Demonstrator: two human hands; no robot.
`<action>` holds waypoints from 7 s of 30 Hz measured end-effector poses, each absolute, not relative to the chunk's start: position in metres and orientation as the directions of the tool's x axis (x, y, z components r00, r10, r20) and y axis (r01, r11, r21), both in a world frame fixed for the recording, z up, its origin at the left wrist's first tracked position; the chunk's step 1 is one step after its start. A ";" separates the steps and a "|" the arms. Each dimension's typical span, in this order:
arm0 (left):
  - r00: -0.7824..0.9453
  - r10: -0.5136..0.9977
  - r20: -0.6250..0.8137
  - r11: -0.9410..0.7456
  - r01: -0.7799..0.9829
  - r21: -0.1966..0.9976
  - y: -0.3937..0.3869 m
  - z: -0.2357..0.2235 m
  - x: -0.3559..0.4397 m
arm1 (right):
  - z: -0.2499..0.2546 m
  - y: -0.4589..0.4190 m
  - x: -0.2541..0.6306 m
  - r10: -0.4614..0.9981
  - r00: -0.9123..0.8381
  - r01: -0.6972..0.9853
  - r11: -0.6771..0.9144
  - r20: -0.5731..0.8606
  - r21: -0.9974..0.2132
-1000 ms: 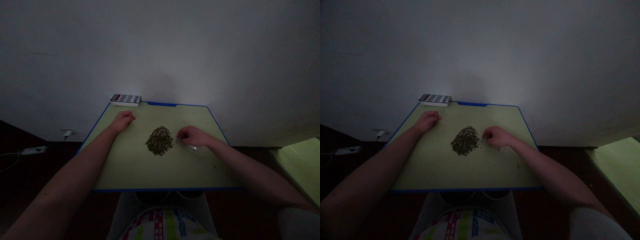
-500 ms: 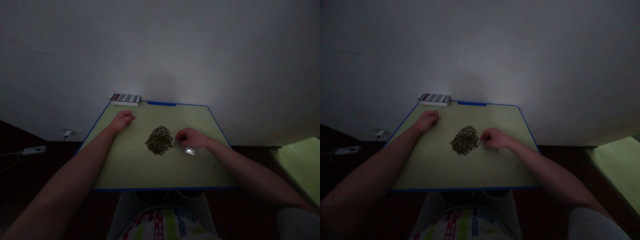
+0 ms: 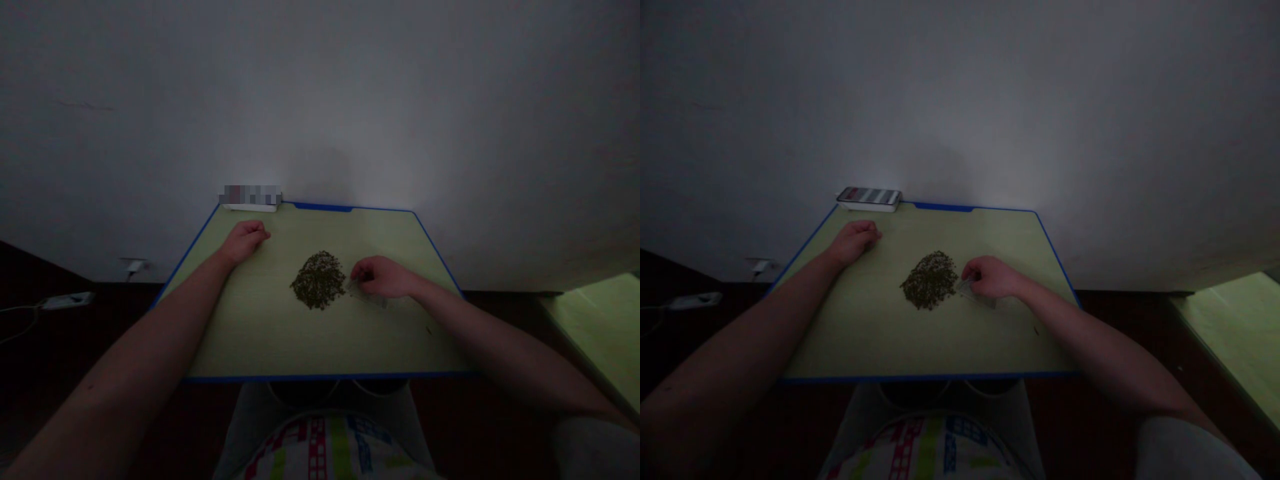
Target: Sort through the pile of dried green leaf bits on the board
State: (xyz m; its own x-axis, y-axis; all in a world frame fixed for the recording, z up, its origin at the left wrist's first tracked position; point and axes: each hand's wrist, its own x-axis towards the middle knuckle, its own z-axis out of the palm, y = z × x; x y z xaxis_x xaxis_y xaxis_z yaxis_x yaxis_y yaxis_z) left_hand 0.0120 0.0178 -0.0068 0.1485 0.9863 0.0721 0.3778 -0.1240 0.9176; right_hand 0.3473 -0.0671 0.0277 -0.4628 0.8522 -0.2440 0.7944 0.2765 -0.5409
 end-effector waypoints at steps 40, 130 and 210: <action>0.139 0.987 0.081 -0.125 0.352 0.928 0.016 -0.005 0.013 | 0.024 -0.074 0.344 0.848 -0.485 0.752 0.279 -0.214 -0.597; 0.129 0.988 0.083 -0.124 0.359 0.925 0.016 -0.006 0.014 | 0.036 -0.168 0.269 0.650 -0.740 0.594 0.506 -0.176 -0.626; 0.165 0.985 0.059 -0.110 0.322 0.940 0.019 -0.012 0.008 | 0.018 -0.065 0.370 0.592 -0.769 0.508 0.794 0.239 -0.334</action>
State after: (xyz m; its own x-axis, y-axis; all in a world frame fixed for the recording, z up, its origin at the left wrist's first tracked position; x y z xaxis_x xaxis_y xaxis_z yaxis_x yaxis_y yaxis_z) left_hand 0.0082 0.0194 -0.0115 0.1648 0.9846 0.0592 0.3218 -0.1104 0.9404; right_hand 0.3696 -0.0655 0.0180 -0.7694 0.5925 0.2388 0.5077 0.7940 -0.3343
